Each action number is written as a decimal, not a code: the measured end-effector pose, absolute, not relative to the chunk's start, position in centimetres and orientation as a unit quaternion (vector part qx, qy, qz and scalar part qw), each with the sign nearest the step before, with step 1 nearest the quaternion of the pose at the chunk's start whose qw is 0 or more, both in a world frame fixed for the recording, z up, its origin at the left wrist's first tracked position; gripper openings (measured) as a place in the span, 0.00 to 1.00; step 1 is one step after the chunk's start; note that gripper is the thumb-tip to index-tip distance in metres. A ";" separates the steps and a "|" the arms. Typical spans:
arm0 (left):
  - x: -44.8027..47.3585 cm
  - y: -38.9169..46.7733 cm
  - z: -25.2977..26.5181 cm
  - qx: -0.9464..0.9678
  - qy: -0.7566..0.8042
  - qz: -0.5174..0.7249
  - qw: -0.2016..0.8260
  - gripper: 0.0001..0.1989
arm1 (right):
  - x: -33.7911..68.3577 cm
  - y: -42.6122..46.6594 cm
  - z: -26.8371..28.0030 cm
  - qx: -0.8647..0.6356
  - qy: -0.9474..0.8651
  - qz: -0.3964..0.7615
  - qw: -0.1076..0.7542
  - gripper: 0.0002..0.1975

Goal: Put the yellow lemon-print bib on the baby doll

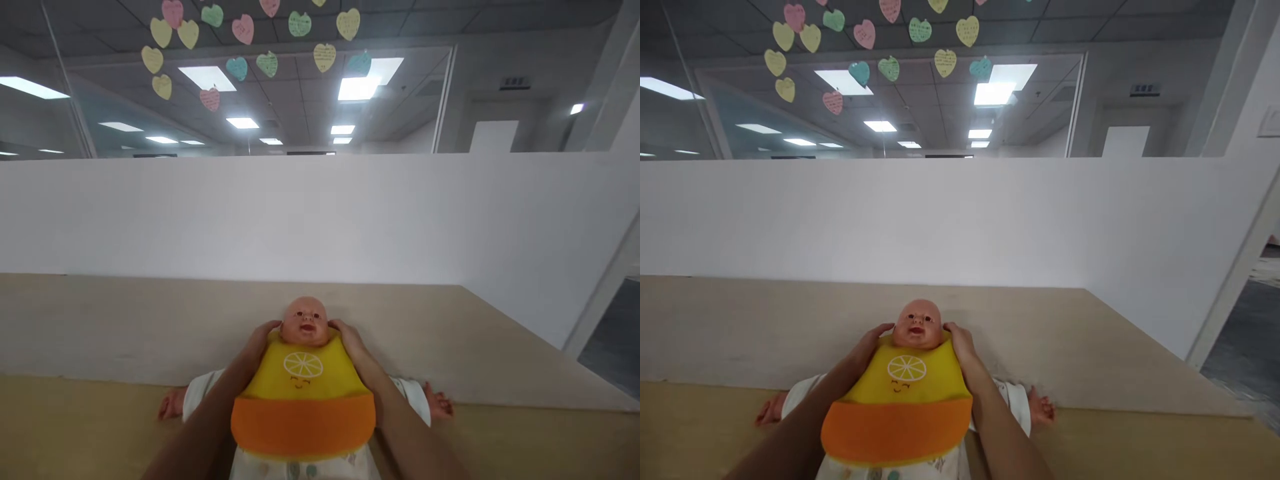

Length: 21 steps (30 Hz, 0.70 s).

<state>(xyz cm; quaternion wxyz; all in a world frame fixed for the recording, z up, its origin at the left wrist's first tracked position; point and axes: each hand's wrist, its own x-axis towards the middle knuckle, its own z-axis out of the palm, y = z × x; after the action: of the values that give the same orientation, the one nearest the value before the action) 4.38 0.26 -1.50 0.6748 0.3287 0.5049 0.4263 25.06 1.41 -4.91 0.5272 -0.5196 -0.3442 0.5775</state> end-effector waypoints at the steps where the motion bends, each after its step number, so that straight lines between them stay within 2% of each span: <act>1: 4.4 0.3 -1.6 0.319 0.487 0.411 0.701 0.11 | 25.1 1.4 -5.1 -0.512 -0.348 0.578 0.531 0.16; 4: 4.2 0.0 -2.0 0.313 0.422 0.394 0.754 0.12 | 25.2 0.8 -5.2 -0.475 -0.377 0.551 0.574 0.17; 7: 3.9 -1.1 -2.5 0.315 0.368 0.453 0.749 0.13 | 25.3 -0.6 -5.1 -0.431 -0.420 0.514 0.612 0.15; 10: 3.6 -2.6 -3.0 0.317 0.326 0.514 0.727 0.20 | 25.2 -2.4 -5.3 -0.423 -0.425 0.491 0.632 0.15; 14: 2.9 -5.0 -4.1 0.340 0.315 0.497 0.734 0.29 | 25.0 -5.8 -5.8 -0.434 -0.428 0.466 0.641 0.15; 21: 2.3 -9.7 -5.7 0.362 0.338 0.509 0.703 0.25 | 24.8 -12.4 -5.7 -0.474 -0.415 0.435 0.643 0.14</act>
<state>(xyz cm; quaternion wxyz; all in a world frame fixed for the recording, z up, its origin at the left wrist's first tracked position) 2.33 -9.67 -5.71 0.7033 0.3624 0.3384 0.5094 24.81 -12.42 -5.72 0.6434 -0.4743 -0.4146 0.4349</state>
